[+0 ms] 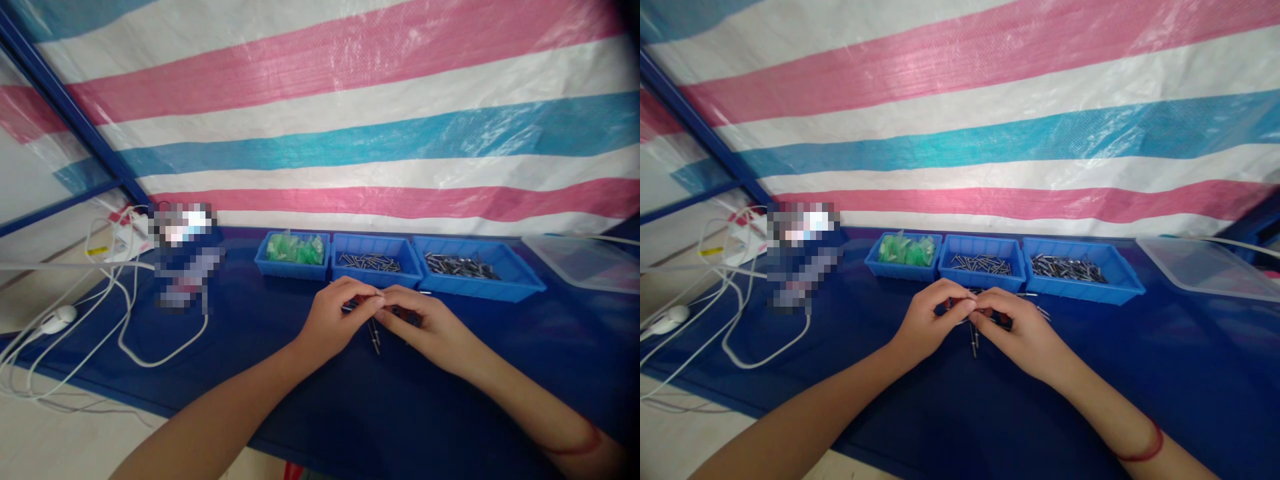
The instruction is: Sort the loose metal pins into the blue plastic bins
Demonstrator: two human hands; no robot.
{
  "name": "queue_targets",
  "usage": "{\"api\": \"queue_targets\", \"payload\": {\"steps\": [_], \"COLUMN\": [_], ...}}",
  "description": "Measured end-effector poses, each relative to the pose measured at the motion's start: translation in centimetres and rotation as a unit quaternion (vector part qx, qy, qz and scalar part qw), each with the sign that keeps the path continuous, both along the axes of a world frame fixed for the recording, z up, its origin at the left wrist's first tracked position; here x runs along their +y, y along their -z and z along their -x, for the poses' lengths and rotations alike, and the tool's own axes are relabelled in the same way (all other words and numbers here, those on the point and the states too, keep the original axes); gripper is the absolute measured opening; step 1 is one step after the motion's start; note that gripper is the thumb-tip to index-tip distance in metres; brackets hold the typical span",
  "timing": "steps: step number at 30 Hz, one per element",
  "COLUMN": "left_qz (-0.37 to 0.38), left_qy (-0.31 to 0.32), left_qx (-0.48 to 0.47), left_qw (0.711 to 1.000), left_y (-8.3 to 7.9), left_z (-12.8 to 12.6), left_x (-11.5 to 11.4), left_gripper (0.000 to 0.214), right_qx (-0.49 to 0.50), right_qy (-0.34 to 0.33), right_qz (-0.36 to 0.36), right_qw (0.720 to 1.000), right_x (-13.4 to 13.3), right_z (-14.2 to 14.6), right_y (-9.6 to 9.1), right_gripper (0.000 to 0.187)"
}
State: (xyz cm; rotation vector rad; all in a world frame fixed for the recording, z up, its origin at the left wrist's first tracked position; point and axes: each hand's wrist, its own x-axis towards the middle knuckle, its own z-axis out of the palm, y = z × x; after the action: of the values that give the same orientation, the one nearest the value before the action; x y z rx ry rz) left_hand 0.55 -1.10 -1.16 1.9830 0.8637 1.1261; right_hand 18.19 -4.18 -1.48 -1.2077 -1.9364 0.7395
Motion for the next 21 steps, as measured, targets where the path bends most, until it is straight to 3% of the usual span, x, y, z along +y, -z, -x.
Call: {"api": "queue_targets", "payload": {"steps": [14, 18, 21], "left_qz": [-0.014, -0.007, -0.041], "left_qy": [-0.008, 0.0, 0.011], "left_qx": [0.01, 0.052, 0.113], "left_qw": [1.0, 0.999, 0.993], "left_y": [0.1, 0.2, 0.3], "left_z": [0.2, 0.2, 0.3], "left_x": [0.3, 0.4, 0.4], "left_gripper": [0.014, 0.017, 0.022], "right_qx": [0.055, 0.04, 0.02], "right_qy": [0.085, 0.09, 0.118], "right_qz": [-0.017, -0.033, -0.053], "right_qw": [0.995, 0.995, 0.991], "right_x": [0.2, 0.1, 0.4], "right_z": [-1.1, -1.2, -2.2], "right_y": [-0.1, -0.7, -1.1], "right_gripper": [0.022, 0.021, 0.023]}}
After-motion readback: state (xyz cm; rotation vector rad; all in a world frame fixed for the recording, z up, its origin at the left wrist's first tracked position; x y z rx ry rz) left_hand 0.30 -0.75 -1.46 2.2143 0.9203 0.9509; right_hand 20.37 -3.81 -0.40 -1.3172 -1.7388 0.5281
